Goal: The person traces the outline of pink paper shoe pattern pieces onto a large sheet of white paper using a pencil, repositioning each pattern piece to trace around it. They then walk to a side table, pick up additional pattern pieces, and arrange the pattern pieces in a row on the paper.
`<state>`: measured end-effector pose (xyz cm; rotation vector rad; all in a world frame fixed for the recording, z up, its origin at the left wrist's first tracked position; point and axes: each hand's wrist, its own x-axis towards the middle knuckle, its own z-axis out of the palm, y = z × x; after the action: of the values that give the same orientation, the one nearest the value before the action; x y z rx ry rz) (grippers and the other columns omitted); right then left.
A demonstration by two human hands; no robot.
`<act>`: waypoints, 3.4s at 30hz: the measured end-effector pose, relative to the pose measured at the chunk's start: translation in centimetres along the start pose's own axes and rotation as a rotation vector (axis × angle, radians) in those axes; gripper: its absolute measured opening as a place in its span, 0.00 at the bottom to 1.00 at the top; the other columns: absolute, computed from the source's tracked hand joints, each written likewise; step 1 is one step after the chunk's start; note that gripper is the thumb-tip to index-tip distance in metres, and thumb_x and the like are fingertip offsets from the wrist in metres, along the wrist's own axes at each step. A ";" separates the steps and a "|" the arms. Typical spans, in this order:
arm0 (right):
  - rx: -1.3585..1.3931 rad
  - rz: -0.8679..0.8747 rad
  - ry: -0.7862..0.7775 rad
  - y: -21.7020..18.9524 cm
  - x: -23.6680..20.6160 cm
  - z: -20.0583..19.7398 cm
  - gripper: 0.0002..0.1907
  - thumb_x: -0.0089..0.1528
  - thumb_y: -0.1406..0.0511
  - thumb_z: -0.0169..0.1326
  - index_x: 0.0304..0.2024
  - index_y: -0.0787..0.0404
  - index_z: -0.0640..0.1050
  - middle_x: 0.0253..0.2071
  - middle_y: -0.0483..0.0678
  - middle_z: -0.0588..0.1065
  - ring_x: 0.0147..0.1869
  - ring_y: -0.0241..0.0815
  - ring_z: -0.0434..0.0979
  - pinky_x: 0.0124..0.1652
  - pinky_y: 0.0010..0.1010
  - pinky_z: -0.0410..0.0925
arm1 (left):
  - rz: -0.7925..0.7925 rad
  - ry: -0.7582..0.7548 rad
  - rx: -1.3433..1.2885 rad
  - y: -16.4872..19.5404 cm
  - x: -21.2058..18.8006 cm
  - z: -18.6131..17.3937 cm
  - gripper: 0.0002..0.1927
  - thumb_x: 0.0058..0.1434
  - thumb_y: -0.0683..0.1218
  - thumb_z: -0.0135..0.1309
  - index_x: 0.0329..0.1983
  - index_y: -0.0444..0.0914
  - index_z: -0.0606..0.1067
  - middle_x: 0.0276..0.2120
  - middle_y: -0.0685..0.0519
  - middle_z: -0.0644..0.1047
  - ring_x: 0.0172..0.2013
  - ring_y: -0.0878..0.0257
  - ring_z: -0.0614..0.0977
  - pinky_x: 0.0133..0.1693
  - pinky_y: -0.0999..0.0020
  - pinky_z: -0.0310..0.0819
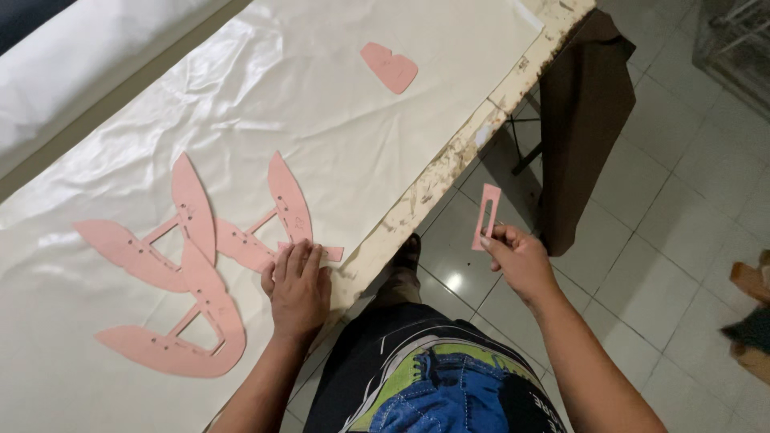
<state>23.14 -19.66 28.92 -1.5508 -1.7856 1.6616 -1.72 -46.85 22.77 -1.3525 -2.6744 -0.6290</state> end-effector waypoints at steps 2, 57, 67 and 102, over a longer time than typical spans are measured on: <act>-0.034 -0.038 -0.025 -1.6 4.0 -1.1 0.12 0.63 0.64 0.57 0.46 0.64 0.81 0.30 0.41 0.75 0.28 0.31 0.68 0.30 0.23 0.64 | 0.031 0.027 -0.037 1.2 3.5 0.4 0.22 0.58 0.47 0.56 0.57 0.41 0.76 0.55 0.49 0.74 0.60 0.52 0.70 0.60 0.52 0.53; -0.446 -0.353 -0.442 -17.1 57.6 -17.1 0.12 0.64 0.66 0.60 0.47 0.68 0.78 0.35 0.47 0.78 0.34 0.35 0.76 0.35 0.25 0.70 | -0.764 0.305 -0.207 28.2 34.9 16.0 0.13 0.68 0.47 0.55 0.53 0.40 0.79 0.44 0.47 0.79 0.44 0.49 0.80 0.48 0.57 0.75; -0.471 -0.323 -0.549 -17.3 48.0 -9.1 0.13 0.64 0.65 0.60 0.48 0.66 0.79 0.35 0.49 0.78 0.32 0.35 0.74 0.33 0.28 0.69 | -0.435 -0.203 -0.010 23.9 33.6 15.3 0.32 0.66 0.61 0.44 0.73 0.54 0.61 0.76 0.58 0.53 0.75 0.57 0.49 0.70 0.41 0.31; -0.923 -0.759 -0.088 -13.1 48.1 -1.3 0.14 0.65 0.68 0.61 0.47 0.76 0.81 0.39 0.65 0.80 0.43 0.53 0.82 0.43 0.39 0.73 | -1.384 0.469 0.312 2.0 -0.8 2.9 0.23 0.68 0.56 0.50 0.65 0.51 0.74 0.69 0.48 0.64 0.67 0.48 0.63 0.64 0.40 0.48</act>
<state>-1.89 22.17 18.41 -0.7655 -2.8896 0.5536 0.70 -45.26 20.55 0.7910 -2.6984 -0.4198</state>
